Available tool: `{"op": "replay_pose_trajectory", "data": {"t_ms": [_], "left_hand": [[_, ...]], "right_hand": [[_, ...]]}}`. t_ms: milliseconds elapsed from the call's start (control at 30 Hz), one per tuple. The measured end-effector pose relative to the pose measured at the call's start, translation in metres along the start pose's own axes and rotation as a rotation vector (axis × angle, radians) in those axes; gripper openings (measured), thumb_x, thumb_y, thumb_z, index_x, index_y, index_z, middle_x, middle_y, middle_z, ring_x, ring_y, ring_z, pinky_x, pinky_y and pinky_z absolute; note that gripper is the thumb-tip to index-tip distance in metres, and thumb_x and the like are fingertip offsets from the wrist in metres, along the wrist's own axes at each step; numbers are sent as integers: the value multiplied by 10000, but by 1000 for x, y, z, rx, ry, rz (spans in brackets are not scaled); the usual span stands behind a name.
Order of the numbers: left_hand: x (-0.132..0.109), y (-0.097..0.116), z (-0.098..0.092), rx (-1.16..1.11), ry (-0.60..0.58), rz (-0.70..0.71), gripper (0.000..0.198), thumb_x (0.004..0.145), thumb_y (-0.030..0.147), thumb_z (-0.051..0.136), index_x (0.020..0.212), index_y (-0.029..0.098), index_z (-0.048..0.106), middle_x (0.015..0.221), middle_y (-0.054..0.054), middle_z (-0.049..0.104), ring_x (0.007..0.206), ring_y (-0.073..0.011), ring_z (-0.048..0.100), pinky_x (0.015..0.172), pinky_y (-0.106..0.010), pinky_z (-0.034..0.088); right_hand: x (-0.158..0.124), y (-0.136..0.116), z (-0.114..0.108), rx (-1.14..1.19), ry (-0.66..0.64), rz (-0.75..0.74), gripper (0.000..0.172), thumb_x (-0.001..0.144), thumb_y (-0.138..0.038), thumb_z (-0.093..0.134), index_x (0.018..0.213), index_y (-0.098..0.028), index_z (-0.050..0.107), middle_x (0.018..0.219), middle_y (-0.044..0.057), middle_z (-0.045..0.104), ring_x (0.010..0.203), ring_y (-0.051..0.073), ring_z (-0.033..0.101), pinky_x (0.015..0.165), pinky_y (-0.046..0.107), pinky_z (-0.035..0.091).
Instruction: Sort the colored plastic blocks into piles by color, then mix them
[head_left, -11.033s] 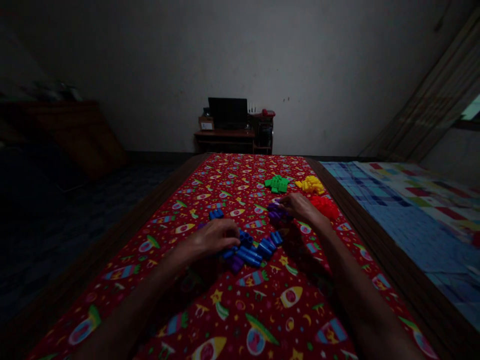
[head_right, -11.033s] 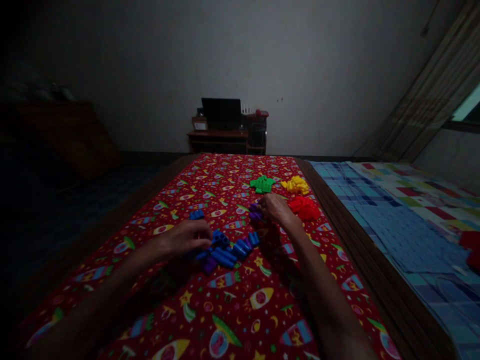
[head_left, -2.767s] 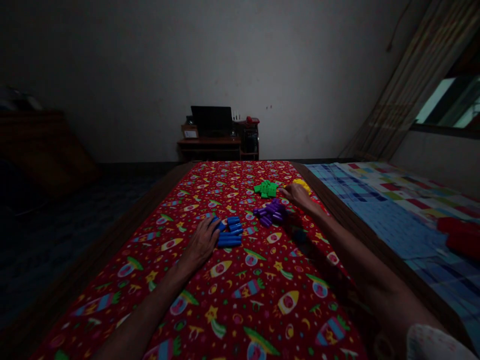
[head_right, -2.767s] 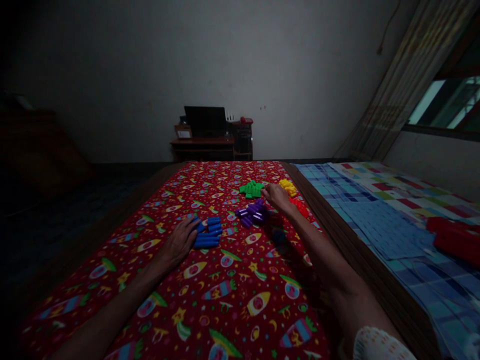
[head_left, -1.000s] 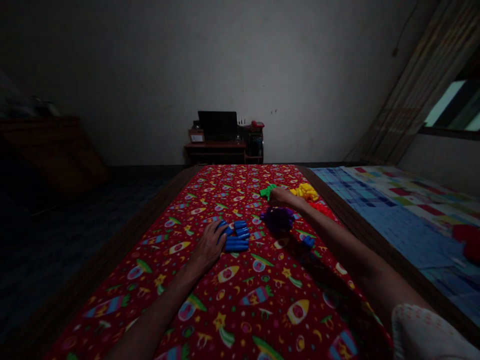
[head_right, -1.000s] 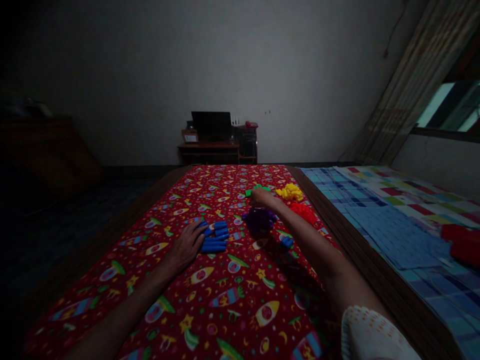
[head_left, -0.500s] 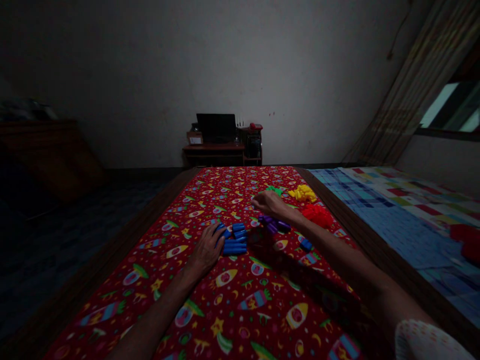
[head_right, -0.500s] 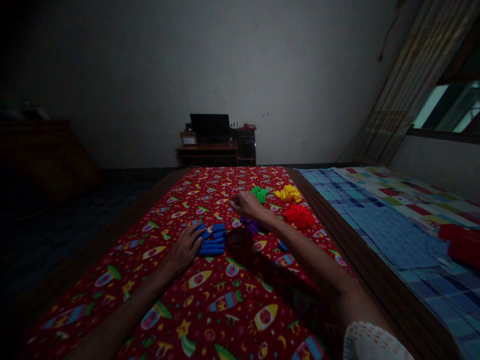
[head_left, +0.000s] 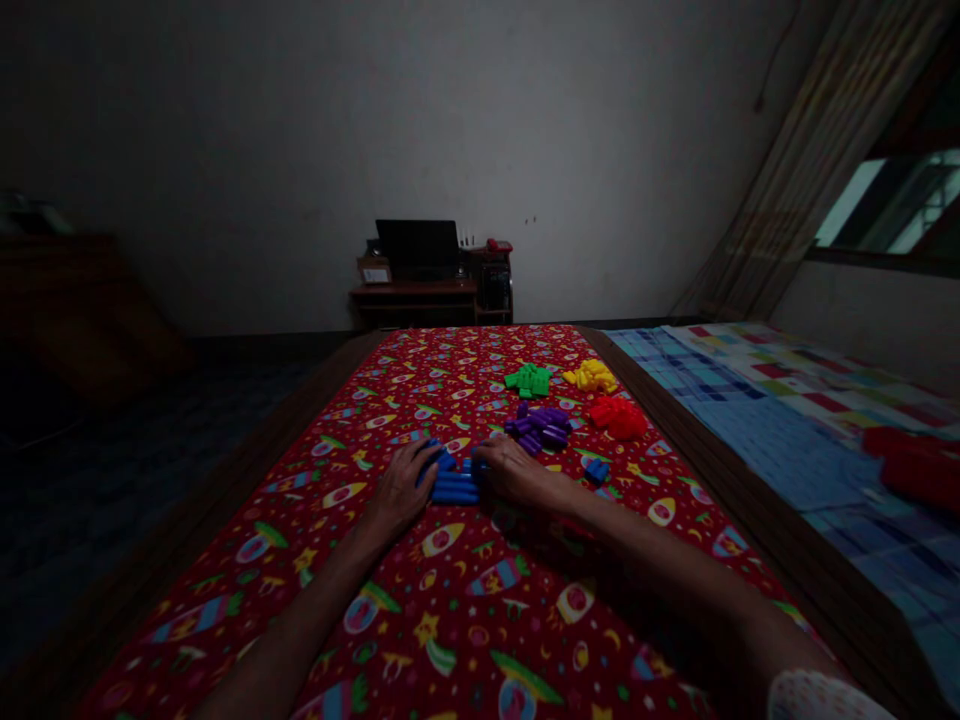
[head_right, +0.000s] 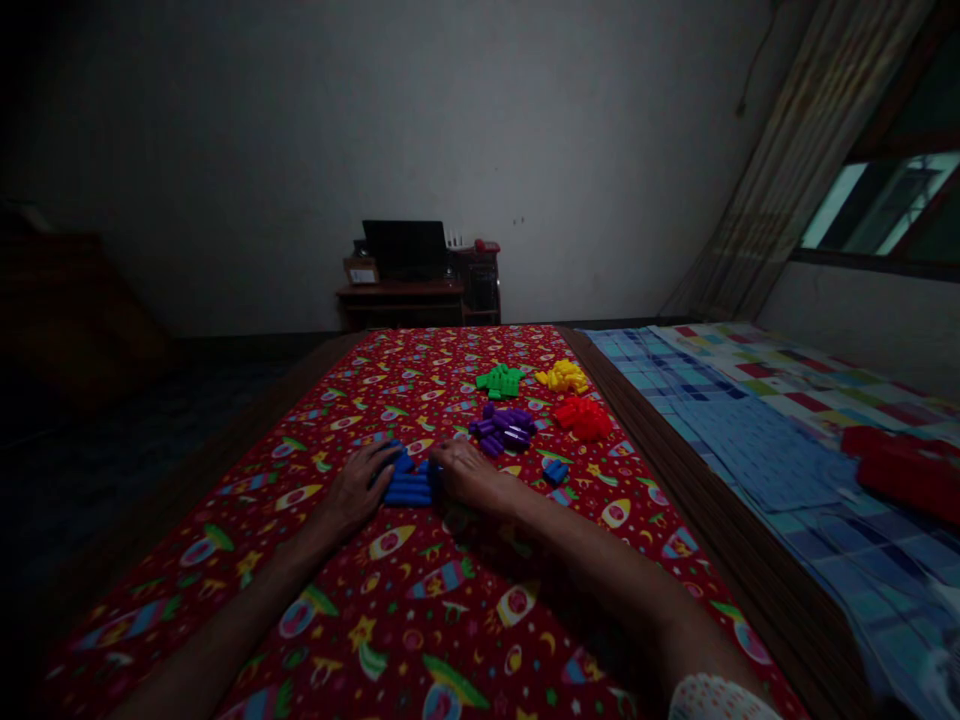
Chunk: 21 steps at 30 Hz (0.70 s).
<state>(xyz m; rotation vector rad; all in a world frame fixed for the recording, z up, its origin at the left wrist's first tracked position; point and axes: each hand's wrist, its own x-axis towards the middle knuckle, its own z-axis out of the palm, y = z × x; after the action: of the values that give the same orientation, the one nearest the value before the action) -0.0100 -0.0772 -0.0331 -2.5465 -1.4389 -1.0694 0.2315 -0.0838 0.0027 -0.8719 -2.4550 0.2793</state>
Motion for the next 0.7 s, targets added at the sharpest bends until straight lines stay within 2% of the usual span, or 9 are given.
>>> {"op": "replay_pose_trajectory", "data": {"t_ms": [133, 367, 467, 567, 633, 700], "left_hand": [[2, 9, -8, -41, -35, 40, 360, 915, 320, 388, 1153, 187, 623, 1214, -119, 613, 1149, -264, 559, 1002, -480, 469], [2, 17, -15, -96, -51, -32, 425, 958, 355, 305, 1185, 165, 609, 1195, -121, 644, 1138, -242, 578, 1014, -461, 464], [-1, 22, -14, -85, -80, 8, 464, 957, 397, 333, 1320, 176, 521, 1326, -123, 575, 1236, -251, 513, 1063, -470, 413], [-5, 29, -15, -34, -231, 85, 507, 905, 471, 462, 1352, 237, 506, 1393, -100, 529, 1275, -283, 480, 1074, -500, 392], [-6, 33, -16, -4, -287, 94, 502, 873, 495, 513, 1312, 253, 550, 1361, -95, 556, 1243, -294, 507, 1050, -504, 414], [-6, 37, -18, -2, -272, 76, 480, 860, 502, 528, 1259, 241, 592, 1301, -98, 596, 1185, -288, 549, 1012, -487, 453]], "right_hand": [[-3, -4, -10, -72, 10, 57, 83, 812, -97, 520, 785, -143, 583, 719, 15, 547, 657, 120, 420, 623, 241, 300], [-15, -8, -4, -60, -20, 86, 210, 871, -123, 494, 683, -142, 584, 673, 17, 542, 606, 113, 415, 606, 241, 318], [-23, -11, 0, -138, 78, 103, 173, 914, -199, 472, 905, -145, 636, 866, 82, 605, 769, 165, 502, 709, 275, 391], [-25, -12, 4, -202, 79, 100, 310, 906, -192, 494, 1209, -191, 556, 1109, 128, 569, 992, 223, 504, 830, 339, 422], [-23, -11, 6, -191, 5, 69, 403, 881, -138, 511, 1277, -210, 512, 1101, 117, 562, 993, 223, 508, 823, 334, 430], [-22, -11, 5, -143, -27, 55, 440, 862, -109, 521, 1293, -194, 500, 1027, 99, 580, 934, 205, 526, 783, 301, 430]]}}
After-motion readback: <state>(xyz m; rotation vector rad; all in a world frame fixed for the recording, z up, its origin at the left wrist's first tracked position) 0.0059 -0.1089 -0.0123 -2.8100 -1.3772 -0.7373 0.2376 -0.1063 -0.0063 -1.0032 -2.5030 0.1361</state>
